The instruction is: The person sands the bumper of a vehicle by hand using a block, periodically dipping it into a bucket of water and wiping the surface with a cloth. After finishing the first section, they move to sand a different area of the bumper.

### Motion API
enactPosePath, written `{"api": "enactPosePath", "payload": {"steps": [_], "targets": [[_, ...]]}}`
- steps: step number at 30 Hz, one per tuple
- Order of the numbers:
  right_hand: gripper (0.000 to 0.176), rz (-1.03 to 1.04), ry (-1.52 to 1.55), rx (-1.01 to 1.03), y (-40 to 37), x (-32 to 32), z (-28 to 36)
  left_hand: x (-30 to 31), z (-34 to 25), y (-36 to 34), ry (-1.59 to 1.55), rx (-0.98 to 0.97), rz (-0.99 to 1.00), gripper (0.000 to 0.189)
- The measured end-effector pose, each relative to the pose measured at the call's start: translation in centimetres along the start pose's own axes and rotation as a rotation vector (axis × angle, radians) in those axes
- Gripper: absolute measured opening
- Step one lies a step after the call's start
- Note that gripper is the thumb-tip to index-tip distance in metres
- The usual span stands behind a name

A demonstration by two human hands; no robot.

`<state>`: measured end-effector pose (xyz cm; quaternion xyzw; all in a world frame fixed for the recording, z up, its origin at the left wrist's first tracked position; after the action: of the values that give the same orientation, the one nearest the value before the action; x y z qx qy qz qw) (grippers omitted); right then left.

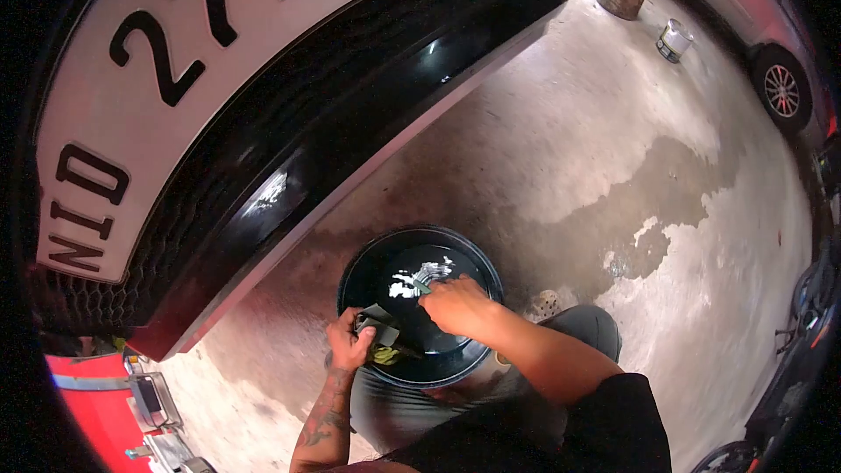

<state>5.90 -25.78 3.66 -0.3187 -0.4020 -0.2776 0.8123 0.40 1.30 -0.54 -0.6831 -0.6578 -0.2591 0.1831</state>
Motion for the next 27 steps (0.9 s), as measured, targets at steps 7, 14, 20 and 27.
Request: {"api": "enactPosePath", "payload": {"steps": [7,14,20,27], "targets": [[0.033,0.075,0.003,-0.01,-0.2,0.7,0.0,0.2,-0.7,0.2,0.018,-0.029,-0.022,0.046],[0.045,0.179,-0.028,-0.057,-0.1,1.3,0.4,0.1,-0.7,0.1,0.044,0.006,-0.015,0.052],[0.046,0.204,-0.047,-0.066,0.0,1.7,0.5,-0.3,-0.4,0.3,0.04,-0.007,-0.044,0.059],[0.047,0.209,-0.058,-0.068,0.3,1.6,0.5,-0.5,-0.6,0.3,0.056,-0.001,-0.069,0.062]]}}
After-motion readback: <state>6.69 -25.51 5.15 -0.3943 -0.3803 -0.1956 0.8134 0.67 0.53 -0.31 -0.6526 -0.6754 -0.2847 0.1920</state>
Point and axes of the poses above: each hand's wrist, its own y-axis towards the middle knuckle, its own x-axis out of the back of the hand, z = x × y, the point moved 1 cm from there along y, towards the middle knuckle
